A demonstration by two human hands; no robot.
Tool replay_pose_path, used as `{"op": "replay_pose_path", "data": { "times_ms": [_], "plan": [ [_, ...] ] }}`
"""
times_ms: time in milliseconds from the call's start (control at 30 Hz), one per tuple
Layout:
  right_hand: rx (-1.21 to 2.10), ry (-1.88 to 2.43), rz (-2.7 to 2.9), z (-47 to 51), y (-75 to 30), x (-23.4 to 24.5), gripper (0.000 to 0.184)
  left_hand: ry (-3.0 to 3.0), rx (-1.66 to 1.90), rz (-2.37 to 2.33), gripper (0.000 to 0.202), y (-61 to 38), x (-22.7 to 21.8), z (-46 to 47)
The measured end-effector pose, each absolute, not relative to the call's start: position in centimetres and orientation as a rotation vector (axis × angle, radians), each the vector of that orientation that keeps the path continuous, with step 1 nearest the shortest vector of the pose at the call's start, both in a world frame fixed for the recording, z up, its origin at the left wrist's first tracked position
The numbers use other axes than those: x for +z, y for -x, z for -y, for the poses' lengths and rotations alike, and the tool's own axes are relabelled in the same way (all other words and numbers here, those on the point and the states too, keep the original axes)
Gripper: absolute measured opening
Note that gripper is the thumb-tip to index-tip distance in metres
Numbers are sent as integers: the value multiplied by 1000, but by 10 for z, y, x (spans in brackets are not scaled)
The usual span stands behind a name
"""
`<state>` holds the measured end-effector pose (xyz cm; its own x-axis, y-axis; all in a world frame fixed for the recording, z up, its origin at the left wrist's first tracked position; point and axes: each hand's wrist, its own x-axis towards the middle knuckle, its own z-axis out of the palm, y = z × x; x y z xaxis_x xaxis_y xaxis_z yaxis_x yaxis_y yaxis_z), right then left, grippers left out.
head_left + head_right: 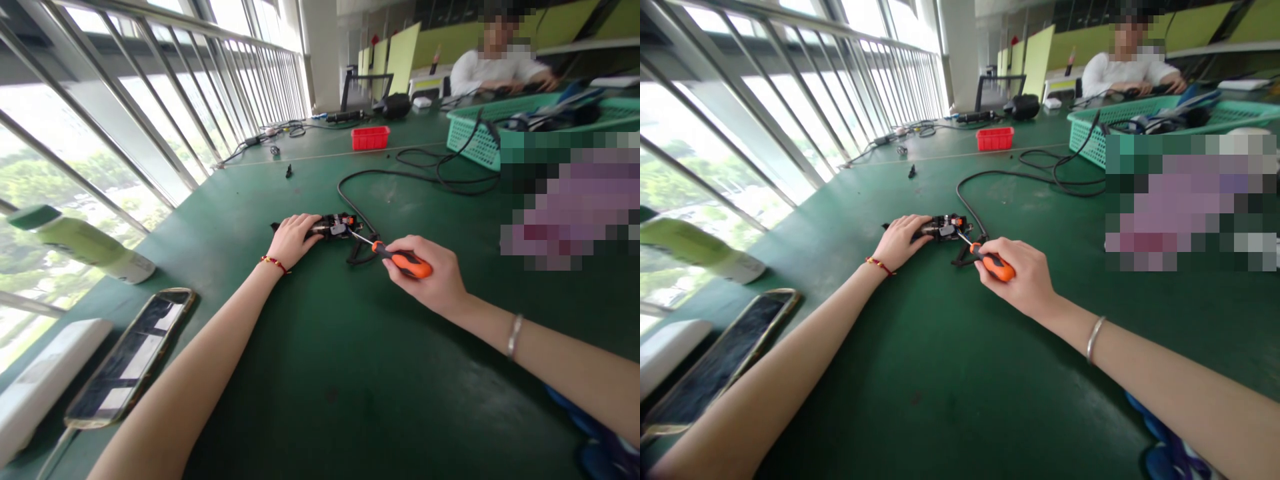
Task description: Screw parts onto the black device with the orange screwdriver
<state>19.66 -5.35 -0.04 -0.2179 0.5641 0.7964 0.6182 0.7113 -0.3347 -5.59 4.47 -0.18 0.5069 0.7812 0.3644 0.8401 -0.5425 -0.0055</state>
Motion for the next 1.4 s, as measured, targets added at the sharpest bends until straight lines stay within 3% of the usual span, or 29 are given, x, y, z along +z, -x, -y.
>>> {"op": "replay_pose_path", "data": {
  "times_ms": [633,1400],
  "plan": [
    [109,954,1950,51,-196,-6,14,2518,-513,1335,36,56,-7,-45],
    [84,937,1996,50,-195,-5,13,2524,-524,1329,37,57,-7,-44]
  ]
}}
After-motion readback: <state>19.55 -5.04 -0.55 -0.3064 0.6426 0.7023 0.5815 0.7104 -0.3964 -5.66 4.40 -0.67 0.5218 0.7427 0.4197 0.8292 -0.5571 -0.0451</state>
